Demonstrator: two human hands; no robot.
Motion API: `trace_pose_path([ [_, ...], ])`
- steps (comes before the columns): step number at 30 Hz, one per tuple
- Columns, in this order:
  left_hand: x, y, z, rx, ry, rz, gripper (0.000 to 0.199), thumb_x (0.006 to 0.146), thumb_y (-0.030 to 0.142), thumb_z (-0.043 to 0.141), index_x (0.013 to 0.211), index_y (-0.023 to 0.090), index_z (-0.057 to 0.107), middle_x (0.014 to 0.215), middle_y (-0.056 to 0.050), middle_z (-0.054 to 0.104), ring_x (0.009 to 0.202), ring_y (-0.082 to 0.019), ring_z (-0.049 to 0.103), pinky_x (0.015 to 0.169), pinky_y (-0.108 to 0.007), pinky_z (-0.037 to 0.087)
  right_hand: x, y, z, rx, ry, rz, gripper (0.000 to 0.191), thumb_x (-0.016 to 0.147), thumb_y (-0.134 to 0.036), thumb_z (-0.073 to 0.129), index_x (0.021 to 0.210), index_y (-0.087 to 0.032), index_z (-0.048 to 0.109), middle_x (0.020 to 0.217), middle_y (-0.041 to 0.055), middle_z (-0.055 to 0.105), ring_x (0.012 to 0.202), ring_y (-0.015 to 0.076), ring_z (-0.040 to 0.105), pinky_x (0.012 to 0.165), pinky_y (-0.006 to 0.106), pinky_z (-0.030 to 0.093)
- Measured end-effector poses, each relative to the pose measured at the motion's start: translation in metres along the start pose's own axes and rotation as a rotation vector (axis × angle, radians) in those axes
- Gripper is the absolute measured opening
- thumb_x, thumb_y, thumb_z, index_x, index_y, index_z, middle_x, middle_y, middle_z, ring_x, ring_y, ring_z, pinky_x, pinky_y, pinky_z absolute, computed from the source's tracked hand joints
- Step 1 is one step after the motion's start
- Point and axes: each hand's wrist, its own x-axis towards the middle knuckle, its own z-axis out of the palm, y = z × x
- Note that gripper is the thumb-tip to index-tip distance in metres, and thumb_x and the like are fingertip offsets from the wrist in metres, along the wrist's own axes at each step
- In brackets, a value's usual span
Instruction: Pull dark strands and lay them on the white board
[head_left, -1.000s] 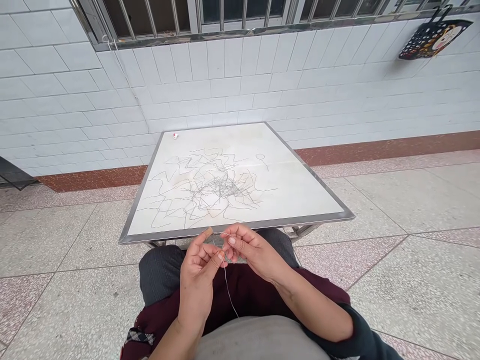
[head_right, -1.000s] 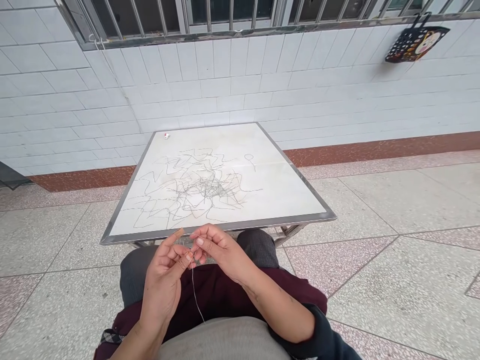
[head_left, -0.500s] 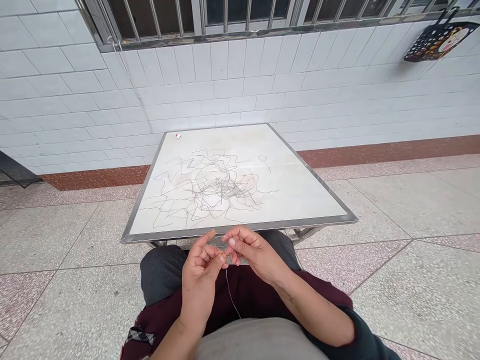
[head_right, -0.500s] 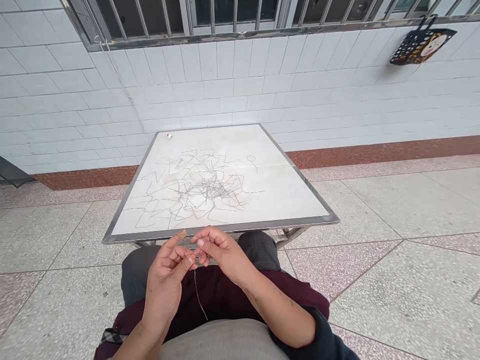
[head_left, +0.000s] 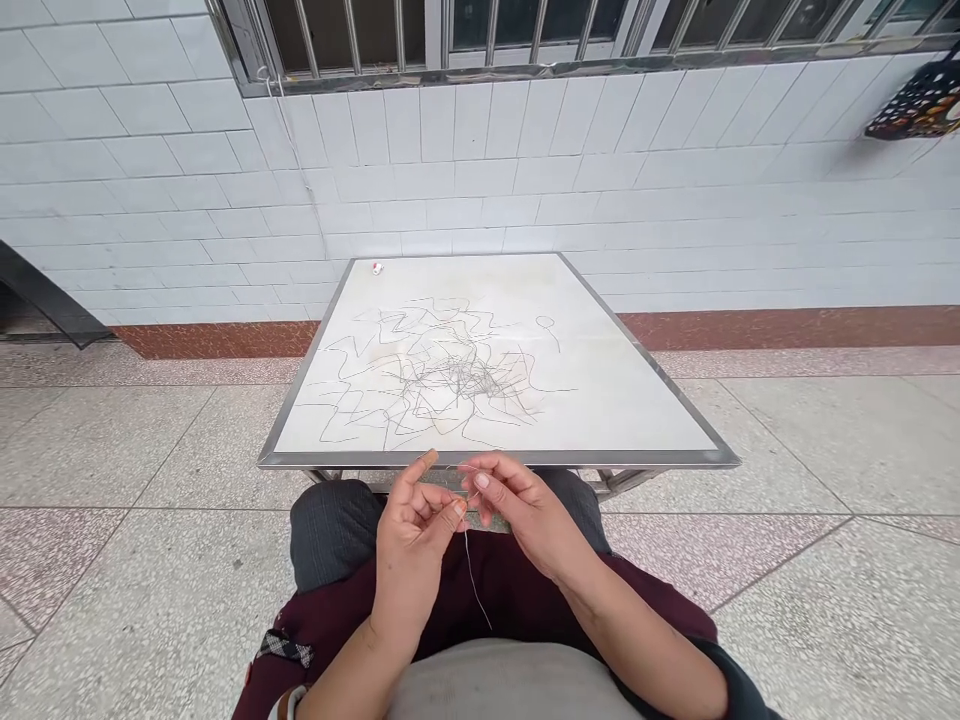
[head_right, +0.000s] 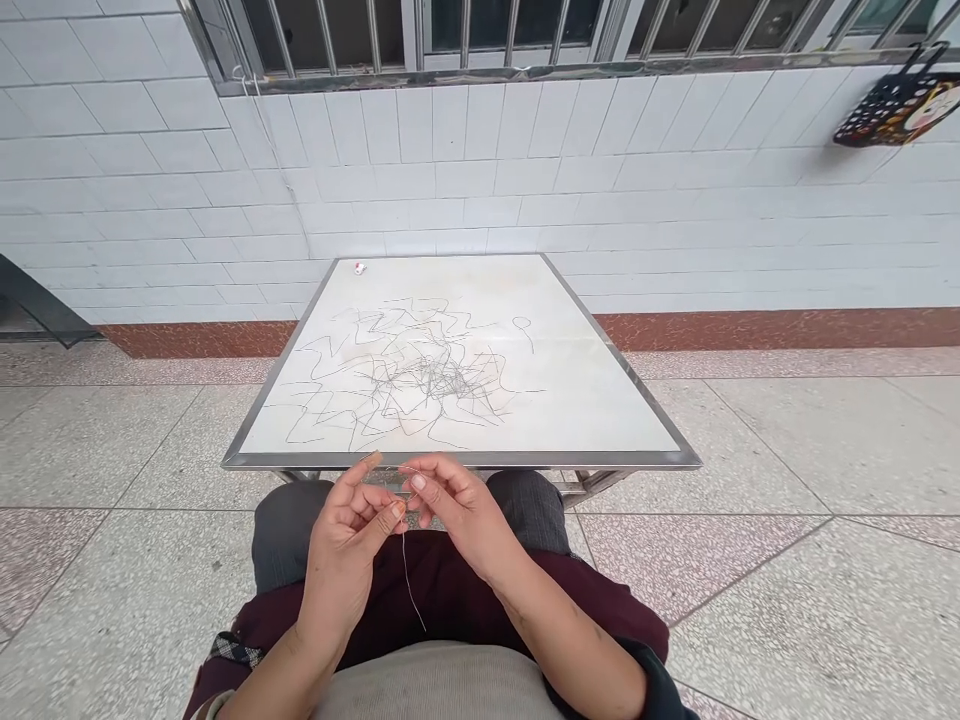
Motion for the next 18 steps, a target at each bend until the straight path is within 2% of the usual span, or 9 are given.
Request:
trace_pose_path([
  [6, 0.001, 0.000, -0.003, -0.057, 0.071, 0.015, 0.051, 0.079, 0.023, 0.069, 0.125, 0.022, 0.049, 0.075, 0.003, 0.063, 0.069, -0.010, 0.057, 0.069, -0.024, 0.049, 0.000, 0.004, 0.009, -0.026, -0.023, -0.020, 0.022, 0.089, -0.036, 0.056, 0.107, -0.024, 0.060, 0.083, -0.0011, 0.056, 0.070, 0.0101, 0.055, 0.059, 0.022, 0.046],
  [10, 0.004, -0.002, -0.003, -0.158, 0.152, 0.025, 0.050, 0.077, 0.021, 0.071, 0.123, 0.022, 0.051, 0.074, 0.004, 0.062, 0.066, -0.008, 0.054, 0.069, -0.020, 0.047, -0.002, 0.011, 0.013, -0.091, -0.053, 0.000, 0.027, 0.081, -0.032, 0.066, 0.104, -0.025, 0.055, 0.083, -0.0019, 0.058, 0.070, 0.0109, 0.055, 0.053, 0.020, 0.044],
  [13, 0.006, -0.004, -0.003, -0.218, 0.220, 0.035, 0.049, 0.076, 0.021, 0.072, 0.122, 0.021, 0.053, 0.073, 0.004, 0.061, 0.069, -0.008, 0.056, 0.069, -0.020, 0.046, -0.003, 0.016, 0.016, -0.244, -0.026, 0.001, 0.021, 0.078, -0.029, 0.068, 0.094, -0.023, 0.056, 0.079, -0.0023, 0.061, 0.069, 0.0112, 0.056, 0.056, 0.021, 0.043],
  [15, 0.008, -0.005, -0.002, -0.244, 0.247, 0.037, 0.049, 0.076, 0.021, 0.072, 0.121, 0.021, 0.053, 0.073, 0.005, 0.059, 0.066, -0.007, 0.055, 0.067, -0.019, 0.046, -0.004, 0.017, 0.018, -0.385, -0.010, -0.043, 0.013, 0.080, -0.027, 0.065, 0.089, -0.022, 0.057, 0.076, -0.0022, 0.062, 0.068, 0.0113, 0.056, 0.061, 0.023, 0.043],
  [18, 0.010, -0.005, -0.002, -0.251, 0.246, 0.021, 0.049, 0.077, 0.021, 0.071, 0.122, 0.021, 0.054, 0.073, 0.005, 0.058, 0.063, -0.007, 0.052, 0.065, -0.020, 0.046, -0.005, 0.016, 0.019, -0.542, 0.011, -0.117, 0.004, 0.084, -0.024, 0.058, 0.086, -0.022, 0.059, 0.072, -0.0023, 0.061, 0.064, 0.0109, 0.053, 0.060, 0.023, 0.042],
])
